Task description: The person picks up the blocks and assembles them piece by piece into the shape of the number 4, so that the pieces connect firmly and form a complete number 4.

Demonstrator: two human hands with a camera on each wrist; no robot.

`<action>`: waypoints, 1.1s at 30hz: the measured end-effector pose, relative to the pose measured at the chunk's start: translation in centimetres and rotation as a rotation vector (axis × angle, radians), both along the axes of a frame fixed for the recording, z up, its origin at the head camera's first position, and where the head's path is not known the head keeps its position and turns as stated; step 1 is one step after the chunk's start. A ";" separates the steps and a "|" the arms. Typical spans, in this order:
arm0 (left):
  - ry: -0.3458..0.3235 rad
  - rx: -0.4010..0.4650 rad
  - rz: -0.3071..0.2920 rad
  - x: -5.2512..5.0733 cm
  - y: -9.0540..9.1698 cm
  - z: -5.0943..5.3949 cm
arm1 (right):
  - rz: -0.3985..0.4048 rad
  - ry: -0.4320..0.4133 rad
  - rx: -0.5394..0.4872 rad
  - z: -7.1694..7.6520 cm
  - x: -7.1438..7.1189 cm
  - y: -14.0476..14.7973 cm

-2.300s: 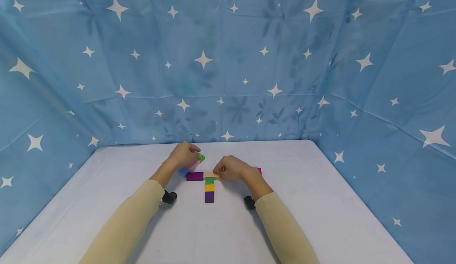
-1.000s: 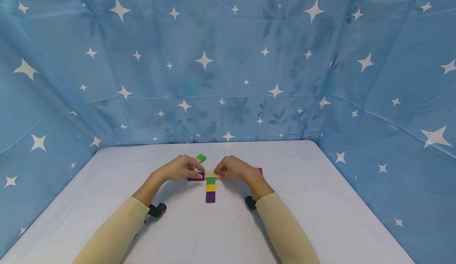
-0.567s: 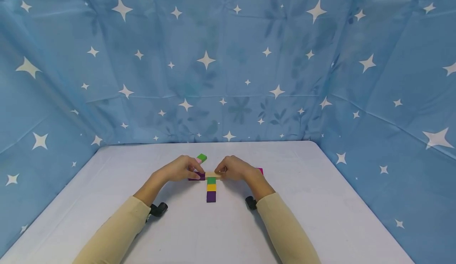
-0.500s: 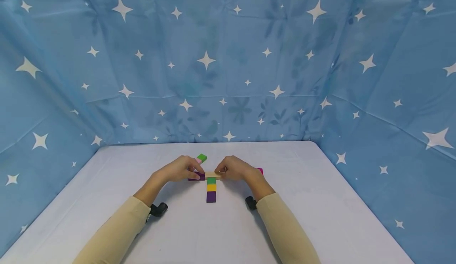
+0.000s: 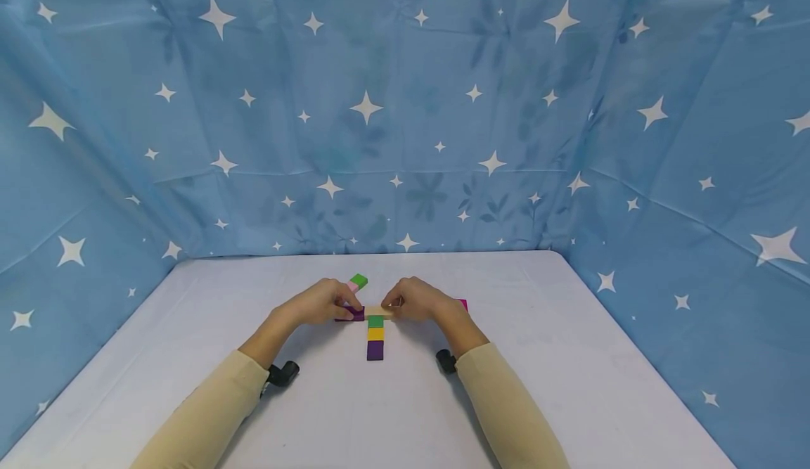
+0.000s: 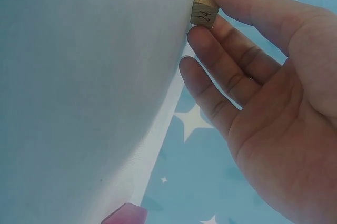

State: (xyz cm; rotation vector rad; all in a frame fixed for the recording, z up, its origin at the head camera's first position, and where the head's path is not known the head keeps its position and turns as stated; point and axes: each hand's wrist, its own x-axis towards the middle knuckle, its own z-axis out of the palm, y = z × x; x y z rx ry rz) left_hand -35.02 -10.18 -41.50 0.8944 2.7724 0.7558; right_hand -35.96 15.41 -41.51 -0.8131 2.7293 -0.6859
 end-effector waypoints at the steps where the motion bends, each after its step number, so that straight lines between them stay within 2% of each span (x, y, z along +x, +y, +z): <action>1: -0.002 0.002 0.004 0.0 0.0 -0.1 | 0.000 0.000 0.000 0.0 0.0 0.0; 8: -0.004 0.011 0.026 0.0 0.1 -0.3 | 0.016 -0.001 0.001 0.1 0.0 0.0; 23: 0.003 0.017 0.025 0.0 0.2 -0.2 | 0.015 0.002 0.019 0.2 -0.2 0.2; 33: -0.004 0.027 0.039 0.1 0.2 -0.3 | 0.036 0.066 0.005 1.0 -0.4 1.5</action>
